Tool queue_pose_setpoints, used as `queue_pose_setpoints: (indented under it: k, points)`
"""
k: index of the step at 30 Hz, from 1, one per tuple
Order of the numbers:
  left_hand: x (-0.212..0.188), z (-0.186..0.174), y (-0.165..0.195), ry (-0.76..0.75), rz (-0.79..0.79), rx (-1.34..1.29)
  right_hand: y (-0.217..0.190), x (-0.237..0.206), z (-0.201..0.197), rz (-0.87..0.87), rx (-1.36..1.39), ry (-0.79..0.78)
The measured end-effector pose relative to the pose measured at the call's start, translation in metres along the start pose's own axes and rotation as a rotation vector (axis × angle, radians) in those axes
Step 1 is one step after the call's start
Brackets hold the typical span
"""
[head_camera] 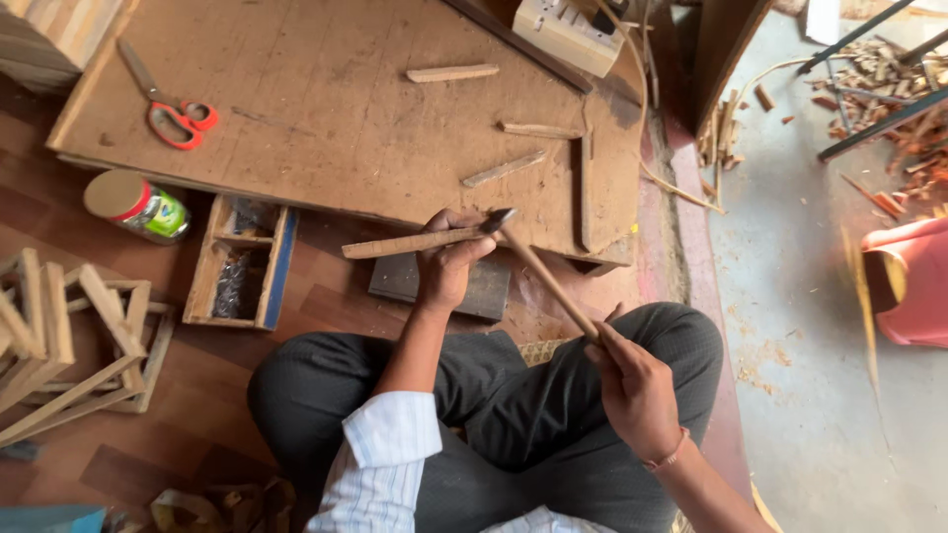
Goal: The person assembles small square wooden frames by joining four short wooden pieces. They use a hammer to drive nails into the corners to secure the joints. The person repeats this process for multiple frames and stacks the completed units on the floor.
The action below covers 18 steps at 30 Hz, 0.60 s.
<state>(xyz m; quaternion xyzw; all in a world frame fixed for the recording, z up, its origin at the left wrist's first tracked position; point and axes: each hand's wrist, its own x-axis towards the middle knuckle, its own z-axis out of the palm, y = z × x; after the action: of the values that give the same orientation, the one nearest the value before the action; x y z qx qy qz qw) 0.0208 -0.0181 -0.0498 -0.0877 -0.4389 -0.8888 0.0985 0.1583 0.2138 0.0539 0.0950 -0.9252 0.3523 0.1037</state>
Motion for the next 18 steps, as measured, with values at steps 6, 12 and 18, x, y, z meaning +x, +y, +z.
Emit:
queue_pose_setpoints:
  k: [6, 12, 18]
  points:
    - [0.005, 0.008, 0.010, -0.032, 0.030, -0.029, 0.013, -0.007, 0.005, 0.008, 0.061, 0.009]
    - [0.002, 0.004, 0.008, 0.002, -0.199, 0.057, 0.042, -0.010, 0.037, 0.782, 0.863, -0.090]
    - [-0.002, 0.006, 0.002, -0.046, -0.076, 0.280, 0.060, 0.034, 0.099, 0.939, 1.075, -0.148]
